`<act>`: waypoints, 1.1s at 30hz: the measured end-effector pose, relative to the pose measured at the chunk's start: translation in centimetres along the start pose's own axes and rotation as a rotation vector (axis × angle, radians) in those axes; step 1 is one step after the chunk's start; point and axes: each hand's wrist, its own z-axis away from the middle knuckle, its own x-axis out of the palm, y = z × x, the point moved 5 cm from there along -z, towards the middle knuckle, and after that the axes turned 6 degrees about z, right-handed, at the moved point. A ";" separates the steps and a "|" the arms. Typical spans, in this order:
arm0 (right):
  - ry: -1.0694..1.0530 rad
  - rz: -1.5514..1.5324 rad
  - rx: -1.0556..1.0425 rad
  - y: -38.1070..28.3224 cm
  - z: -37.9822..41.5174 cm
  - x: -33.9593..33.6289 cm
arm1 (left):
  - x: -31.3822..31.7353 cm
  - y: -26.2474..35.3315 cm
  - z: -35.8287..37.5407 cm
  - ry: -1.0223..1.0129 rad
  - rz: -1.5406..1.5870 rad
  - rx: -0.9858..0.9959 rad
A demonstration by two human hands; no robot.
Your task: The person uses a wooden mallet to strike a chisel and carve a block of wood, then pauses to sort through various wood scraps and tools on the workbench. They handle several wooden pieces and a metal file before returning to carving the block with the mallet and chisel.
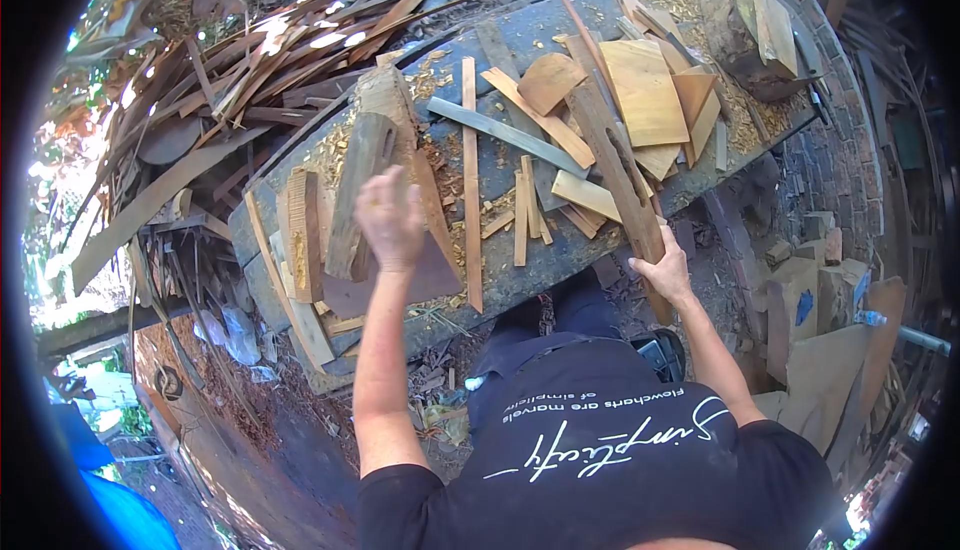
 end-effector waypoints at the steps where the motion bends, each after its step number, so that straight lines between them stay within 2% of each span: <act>1: 0.013 0.001 0.003 0.3 -0.1 -0.4 | 2.4 1.3 1.0 -0.118 0.143 -0.076; 2: 0.027 0.002 0.008 0.6 -0.2 -0.8 | 5.5 2.3 2.7 -0.238 0.287 -0.153; 4: 0.011 0.011 0.040 1.5 -0.6 -1.4 | 12.0 2.7 6.8 -0.468 0.355 -0.248; 6: -0.011 0.024 0.074 2.6 -0.8 -1.9 | 16.7 2.9 10.1 -0.670 0.374 -0.461; 9: -0.032 0.057 0.094 3.8 -0.9 -2.5 | 19.9 4.1 12.0 -0.712 0.342 -0.595; 10: -0.039 0.035 0.085 3.9 -0.8 -2.7 | 20.5 4.5 12.4 -0.720 0.346 -0.598; 12: -0.013 0.023 0.098 3.7 -0.7 -3.1 | 20.8 6.0 11.2 -0.459 0.240 -0.529; 16: -0.033 0.039 0.072 5.2 -1.6 -3.0 | 22.3 7.1 10.2 -0.387 0.140 -0.507; 18: -0.073 -0.010 0.124 4.6 -2.2 -3.4 | 23.3 6.4 10.7 -0.421 0.134 -0.581; 22: -0.149 0.018 0.139 5.1 -4.4 -2.2 | 23.9 5.4 11.5 -0.408 0.301 -0.640; 23: -0.138 0.010 0.134 4.8 -5.0 -2.2 | 23.7 5.0 11.7 -0.402 0.301 -0.626; 25: -0.164 -0.038 0.097 3.5 -6.1 -2.0 | 23.1 3.5 12.1 -0.256 0.728 -0.847; 27: -0.126 -0.058 0.058 2.6 -6.7 -1.7 | 18.6 5.1 9.3 -0.083 0.968 -0.851; 29: -0.094 -0.066 0.023 2.2 -6.9 -1.7 | 12.3 4.9 5.9 -0.023 0.724 -0.806; 30: -0.091 -0.046 0.034 2.2 -6.9 -1.6 | 8.5 5.8 4.1 0.033 0.723 -0.848; 31: -0.091 -0.024 0.044 2.3 -6.8 -1.5 | 6.0 3.9 3.3 0.083 0.699 -0.837; 32: -0.088 -0.021 0.044 2.4 -6.7 -1.7 | 3.0 2.6 2.1 0.224 0.192 -0.419; 33: -0.076 -0.039 0.058 2.5 -6.4 -2.1 | 0.6 1.5 1.1 0.210 0.262 -0.453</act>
